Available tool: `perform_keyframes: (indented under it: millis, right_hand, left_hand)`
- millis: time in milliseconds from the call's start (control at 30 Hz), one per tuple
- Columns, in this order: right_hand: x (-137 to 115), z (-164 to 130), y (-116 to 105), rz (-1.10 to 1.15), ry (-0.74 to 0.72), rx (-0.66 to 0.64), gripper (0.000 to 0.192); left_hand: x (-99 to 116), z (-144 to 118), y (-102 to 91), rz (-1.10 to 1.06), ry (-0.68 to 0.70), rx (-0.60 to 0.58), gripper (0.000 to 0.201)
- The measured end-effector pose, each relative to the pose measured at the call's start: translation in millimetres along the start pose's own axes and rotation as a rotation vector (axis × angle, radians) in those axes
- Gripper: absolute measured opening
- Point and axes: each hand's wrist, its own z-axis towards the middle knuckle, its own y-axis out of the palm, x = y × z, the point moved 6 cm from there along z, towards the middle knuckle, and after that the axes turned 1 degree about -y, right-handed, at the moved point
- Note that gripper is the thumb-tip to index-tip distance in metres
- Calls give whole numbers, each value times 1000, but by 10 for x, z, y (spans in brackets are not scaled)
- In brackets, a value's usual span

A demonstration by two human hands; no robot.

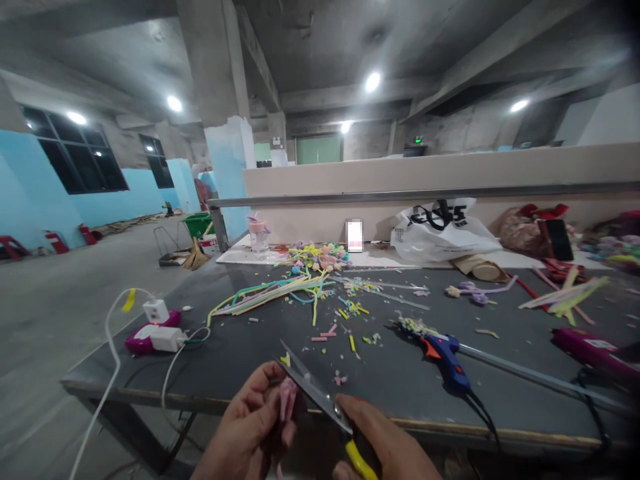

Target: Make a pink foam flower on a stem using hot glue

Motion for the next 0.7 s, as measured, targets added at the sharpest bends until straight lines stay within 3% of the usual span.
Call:
perform_keyframes:
  millis: [133, 300, 533, 700]
  right_hand:
    - [-50, 41, 37, -31, 20, -43, 58]
    - [-26, 38, 47, -107, -1, 14, 56]
    - [-1, 43, 79, -80, -122, -39, 50]
    - [-32, 121, -38, -39, -30, 52, 48]
  left_hand:
    - [-28, 17, -11, -21, 35, -6, 35]
    - [-36, -1, 28, -17, 24, -24, 30]
    - [-27, -63, 54, -14, -34, 32, 40]
    - [53, -31, -11, 2, 28, 22, 40]
